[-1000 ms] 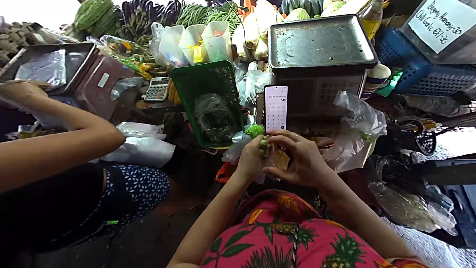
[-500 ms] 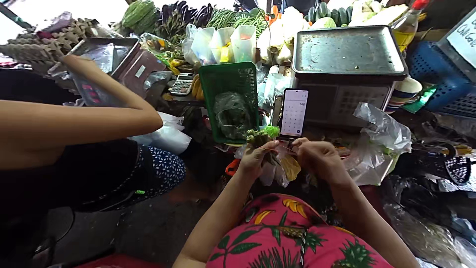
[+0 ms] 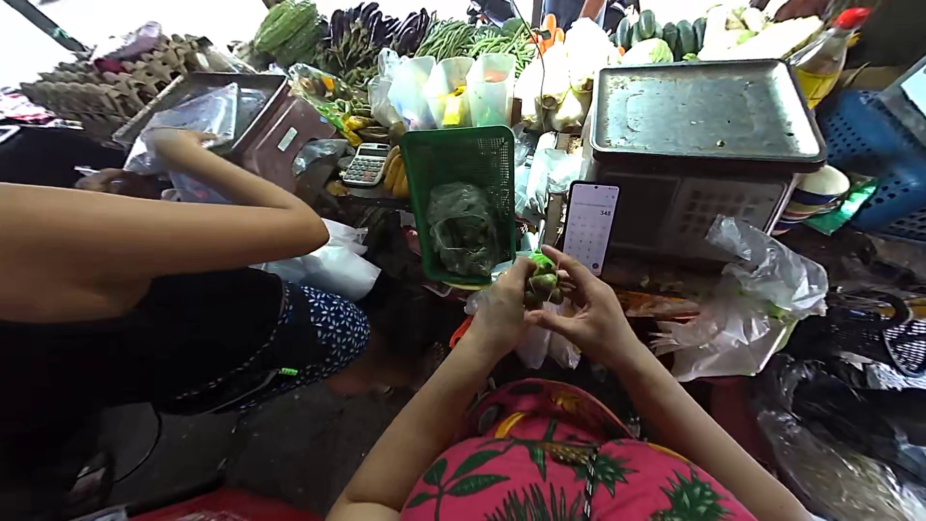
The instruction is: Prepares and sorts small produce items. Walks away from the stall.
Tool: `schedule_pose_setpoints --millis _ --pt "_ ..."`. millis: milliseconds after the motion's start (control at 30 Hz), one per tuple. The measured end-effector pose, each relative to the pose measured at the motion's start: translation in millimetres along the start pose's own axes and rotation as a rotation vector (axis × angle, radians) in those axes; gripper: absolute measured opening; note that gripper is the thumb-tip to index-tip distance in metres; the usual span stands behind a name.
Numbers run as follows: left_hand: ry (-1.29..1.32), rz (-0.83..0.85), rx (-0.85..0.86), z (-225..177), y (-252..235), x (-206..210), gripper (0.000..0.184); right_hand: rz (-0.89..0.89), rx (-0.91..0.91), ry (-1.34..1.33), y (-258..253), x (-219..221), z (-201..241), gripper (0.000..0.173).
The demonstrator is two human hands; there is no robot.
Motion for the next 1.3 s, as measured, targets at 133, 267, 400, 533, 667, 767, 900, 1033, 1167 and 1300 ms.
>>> schedule_pose_setpoints --millis 133,267,400,533,667,767,900,1033,1167,1300 --pt "-0.11 0.022 0.037 1.2 -1.0 -0.5 0.055 -0.117 -0.09 0.013 -5.1 8.6 -11.5 0.037" --pt "-0.144 0.09 0.058 2.9 -6.1 -4.8 0.063 -0.135 -0.094 -0.065 -5.7 16.4 -18.6 0.036" --pt "-0.176 0.159 0.018 4.3 -12.7 -4.9 0.063 -0.139 -0.088 0.07 -9.8 29.3 -24.2 0.035" --pt "0.174 0.244 -0.107 27.5 -16.5 -17.6 0.081 -0.223 0.054 0.106 -14.6 30.5 -25.1 0.014" --pt "0.207 0.495 -0.165 88.9 -13.1 -33.0 0.052 -0.295 0.26 -0.03 -13.9 10.5 -36.9 0.01" --pt "-0.137 0.725 -0.155 163.5 18.1 -4.1 0.035 -0.192 0.509 -0.12 -4.5 10.0 -52.3 0.016" --pt "-0.552 0.913 -0.157 229.5 72.5 34.1 0.034 0.119 0.59 0.148 10.7 44.5 -78.8 0.025" --pt "-0.738 1.063 -0.169 236.7 93.0 24.3 0.053 0.352 0.574 0.524 27.6 98.5 -122.3 0.037" --pt "-0.716 1.013 -0.165 205.5 72.7 -10.9 0.066 0.561 0.397 0.6 50.3 145.4 -174.8 0.035" --pt "-0.76 0.962 -0.175 191.4 60.2 -42.8 0.078 0.845 0.259 0.685 74.5 176.7 -194.0 0.037"
Point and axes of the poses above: each hand's wrist, its own y-axis away from the middle knuckle, its own x-axis out of the palm, z = x × y, the point moved 3 cm from there along -y, towards the middle knuckle, and after that the axes turned 14 degrees about -z, right-handed, at the moved point
